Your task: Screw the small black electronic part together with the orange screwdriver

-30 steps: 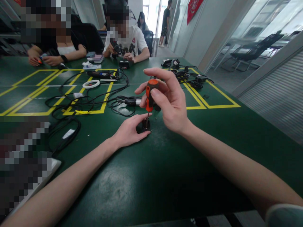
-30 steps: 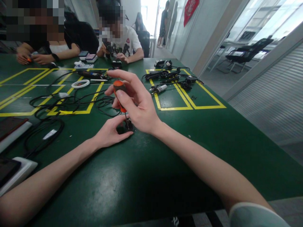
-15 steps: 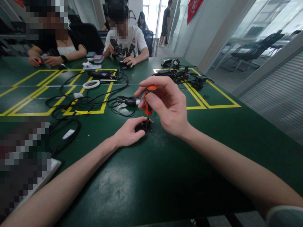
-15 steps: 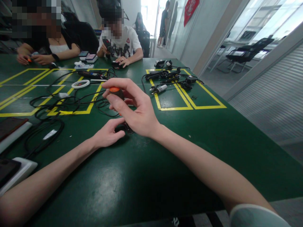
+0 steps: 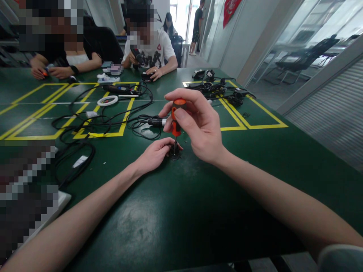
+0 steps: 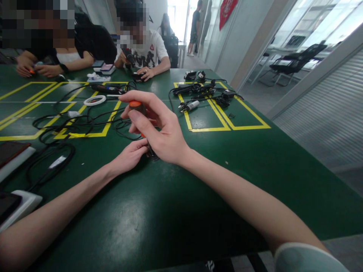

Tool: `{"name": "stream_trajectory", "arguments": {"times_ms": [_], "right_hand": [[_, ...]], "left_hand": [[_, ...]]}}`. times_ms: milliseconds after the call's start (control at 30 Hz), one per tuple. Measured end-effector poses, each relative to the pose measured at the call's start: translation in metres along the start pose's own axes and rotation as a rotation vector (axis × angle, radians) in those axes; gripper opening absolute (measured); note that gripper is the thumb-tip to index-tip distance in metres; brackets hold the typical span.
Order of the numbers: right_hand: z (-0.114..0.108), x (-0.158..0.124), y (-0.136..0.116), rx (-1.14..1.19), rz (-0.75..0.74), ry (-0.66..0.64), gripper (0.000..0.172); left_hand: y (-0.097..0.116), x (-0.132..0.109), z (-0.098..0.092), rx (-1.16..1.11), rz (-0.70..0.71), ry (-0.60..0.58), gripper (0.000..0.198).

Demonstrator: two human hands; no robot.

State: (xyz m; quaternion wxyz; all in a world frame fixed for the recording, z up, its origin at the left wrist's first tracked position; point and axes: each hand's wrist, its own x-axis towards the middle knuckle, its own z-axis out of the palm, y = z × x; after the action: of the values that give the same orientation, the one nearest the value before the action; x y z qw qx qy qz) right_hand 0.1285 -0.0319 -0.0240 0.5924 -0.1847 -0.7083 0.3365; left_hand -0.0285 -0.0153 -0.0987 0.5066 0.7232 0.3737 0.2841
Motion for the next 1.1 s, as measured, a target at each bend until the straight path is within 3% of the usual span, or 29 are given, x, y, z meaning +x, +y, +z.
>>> {"name": "stream_trajectory", "arguments": {"times_ms": [233,400,767,1100], "right_hand": [[0.0,0.0,-0.003,0.042,-0.005,0.004,0.026],[0.0,0.0,-0.002,-0.001,0.042,-0.001,0.033],[-0.002,0.001,0.0,0.055,-0.013,-0.02,0.023],[-0.001,0.0,-0.001,0.018,0.03,-0.007,0.032]], "left_hand": [[-0.009,0.0,0.004,0.034,0.069,-0.001,0.032],[-0.009,-0.001,0.004,0.031,0.086,-0.001,0.03],[-0.005,0.0,-0.008,-0.14,0.014,-0.094,0.02],[-0.006,-0.005,0.003,0.049,0.058,0.009,0.03]]}}
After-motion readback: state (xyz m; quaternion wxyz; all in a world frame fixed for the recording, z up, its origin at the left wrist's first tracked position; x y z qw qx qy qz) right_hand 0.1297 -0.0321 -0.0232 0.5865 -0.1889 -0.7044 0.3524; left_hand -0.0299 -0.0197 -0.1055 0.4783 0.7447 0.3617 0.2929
